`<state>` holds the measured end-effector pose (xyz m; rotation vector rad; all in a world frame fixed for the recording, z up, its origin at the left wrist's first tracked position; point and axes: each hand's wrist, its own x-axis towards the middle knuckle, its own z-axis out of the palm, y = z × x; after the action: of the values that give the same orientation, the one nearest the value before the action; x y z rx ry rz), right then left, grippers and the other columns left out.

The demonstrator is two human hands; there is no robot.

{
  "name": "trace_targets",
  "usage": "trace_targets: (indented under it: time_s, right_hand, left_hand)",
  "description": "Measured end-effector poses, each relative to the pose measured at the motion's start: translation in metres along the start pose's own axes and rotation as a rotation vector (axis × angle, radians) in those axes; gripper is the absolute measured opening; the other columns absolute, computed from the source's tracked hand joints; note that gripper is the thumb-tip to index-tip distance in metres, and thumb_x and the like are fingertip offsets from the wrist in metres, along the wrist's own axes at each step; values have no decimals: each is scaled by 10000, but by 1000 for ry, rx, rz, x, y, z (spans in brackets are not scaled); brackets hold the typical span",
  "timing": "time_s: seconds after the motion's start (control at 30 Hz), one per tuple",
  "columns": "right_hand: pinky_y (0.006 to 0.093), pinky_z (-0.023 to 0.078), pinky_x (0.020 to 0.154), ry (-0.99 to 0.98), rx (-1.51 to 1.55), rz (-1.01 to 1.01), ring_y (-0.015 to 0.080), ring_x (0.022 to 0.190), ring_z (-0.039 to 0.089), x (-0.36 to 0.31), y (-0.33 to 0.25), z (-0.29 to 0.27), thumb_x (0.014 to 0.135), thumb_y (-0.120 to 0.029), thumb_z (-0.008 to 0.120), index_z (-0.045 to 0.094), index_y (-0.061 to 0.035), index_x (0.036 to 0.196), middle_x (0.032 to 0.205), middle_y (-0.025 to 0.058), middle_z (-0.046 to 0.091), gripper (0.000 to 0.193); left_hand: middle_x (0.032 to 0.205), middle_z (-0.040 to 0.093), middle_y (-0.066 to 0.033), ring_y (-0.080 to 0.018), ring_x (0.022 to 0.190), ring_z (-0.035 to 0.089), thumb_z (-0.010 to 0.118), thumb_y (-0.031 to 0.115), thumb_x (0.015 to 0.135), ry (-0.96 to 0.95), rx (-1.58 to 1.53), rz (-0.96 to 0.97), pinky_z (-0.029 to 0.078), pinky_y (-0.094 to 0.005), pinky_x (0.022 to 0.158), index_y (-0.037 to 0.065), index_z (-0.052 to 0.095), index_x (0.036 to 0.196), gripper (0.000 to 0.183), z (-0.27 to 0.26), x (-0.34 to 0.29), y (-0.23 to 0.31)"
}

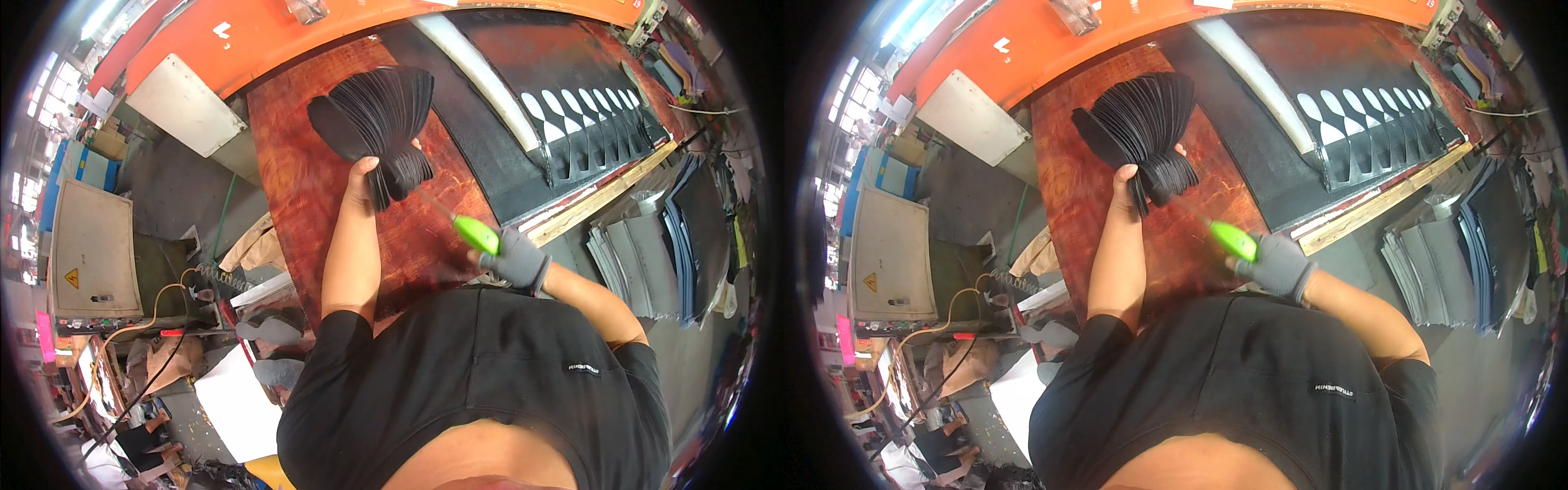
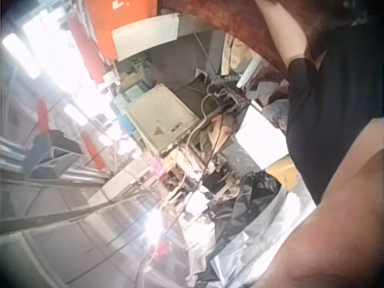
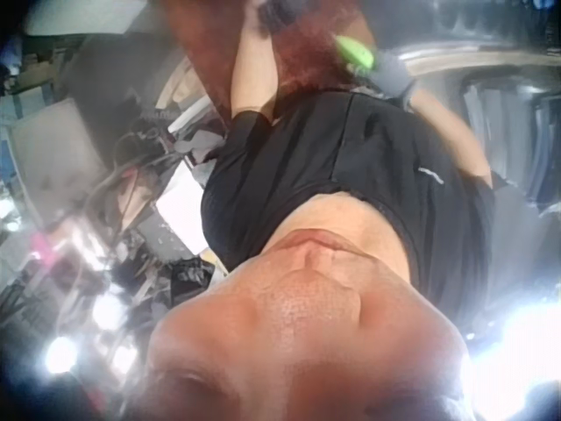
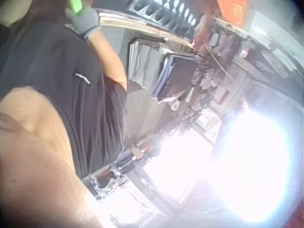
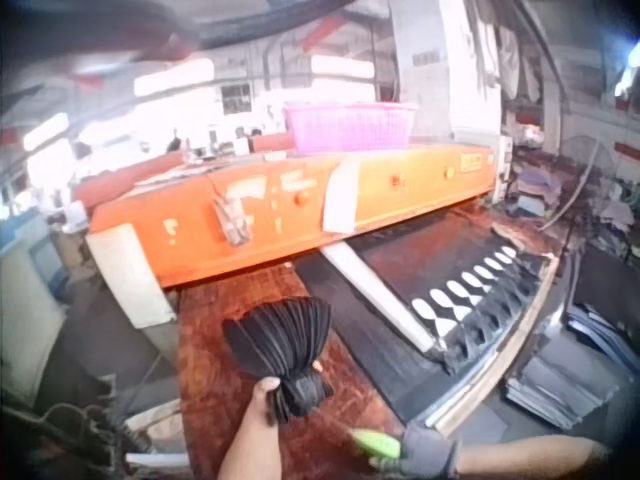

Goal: The person gathers black rubber parts, uses a green-handled tool to trim edges, and places the parts into clear plastic bags. They tie the bags and stack them on a nearby pallet. The person also arranges additional rubber parts on a tray.

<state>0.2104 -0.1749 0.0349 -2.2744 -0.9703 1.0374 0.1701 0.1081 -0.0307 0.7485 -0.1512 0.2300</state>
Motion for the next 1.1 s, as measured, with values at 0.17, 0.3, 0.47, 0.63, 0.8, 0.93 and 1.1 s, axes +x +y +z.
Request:
trace_targets:
  time_s: [0.17, 0.3, 0.47, 0.63, 0.8, 0.93, 1.1]
  right_hand:
    - [435, 476, 700, 157, 257, -94, 332, 770, 634, -6, -2, -4, 811, -423, 579, 588, -85, 1058, 764, 189, 637, 418]
    - [433, 467, 724, -95, -133, -179, 339, 772, 626, -9, 2, -10, 792, -438, 606, 582, -69, 1051, 775, 198, 631, 452]
    - [386, 470, 669, 270, 217, -26, 293, 701, 627, -6, 8, -9, 802, -395, 599, 591, -41, 1014, 697, 151, 617, 412]
    - [437, 466, 703, -74, -143, -128, 373, 792, 614, -4, 10, -3, 805, -488, 558, 583, -50, 1029, 809, 218, 627, 493]
    - [312, 468, 605, 236, 482, -12, 134, 637, 587, -11, 28, -23, 812, -343, 626, 588, -9, 954, 652, 54, 582, 365]
    - [280, 462, 634, 220, 429, -185, 102, 683, 567, -26, 42, -33, 809, -342, 643, 585, -17, 1015, 718, 54, 596, 389]
    - [244, 466, 645, 303, 588, 3, 75, 694, 565, -32, 42, -32, 824, -316, 618, 586, -26, 1047, 709, 33, 598, 367]
  left_hand:
    - [1028, 561, -164, -255, 871, 604, 678, 388, 594, -33, 11, -16, 536, -340, 739, -67, 468, 1147, 746, 19, 0, -1]
    - [1041, 562, -171, -258, 885, 606, 681, 375, 591, -27, -19, -56, 537, -344, 740, -73, 472, 1150, 747, 17, -2, -4]
    - [1068, 560, -170, -265, 917, 600, 689, 350, 580, -21, -4, -101, 532, -354, 775, -74, 455, 1180, 771, 13, 0, -5]
    - [1081, 556, -163, -262, 922, 600, 696, 323, 576, 33, 6, -92, 527, -342, 793, -73, 443, 1195, 777, 13, -2, -6]
    - [1014, 589, -129, -220, 855, 608, 677, 245, 619, 86, 52, -93, 513, -334, 784, -53, 508, 1130, 614, 16, -4, 1]
    - [1006, 595, -44, -181, 865, 587, 681, 69, 631, 258, 693, -112, 491, -313, 780, 24, 568, 1064, 450, 29, 1, 38]
    - [1151, 499, -162, -273, 1169, 413, 716, 98, 576, -45, 2362, -182, 292, -433, 1012, 132, 413, 1318, 802, 39, -10, 81]
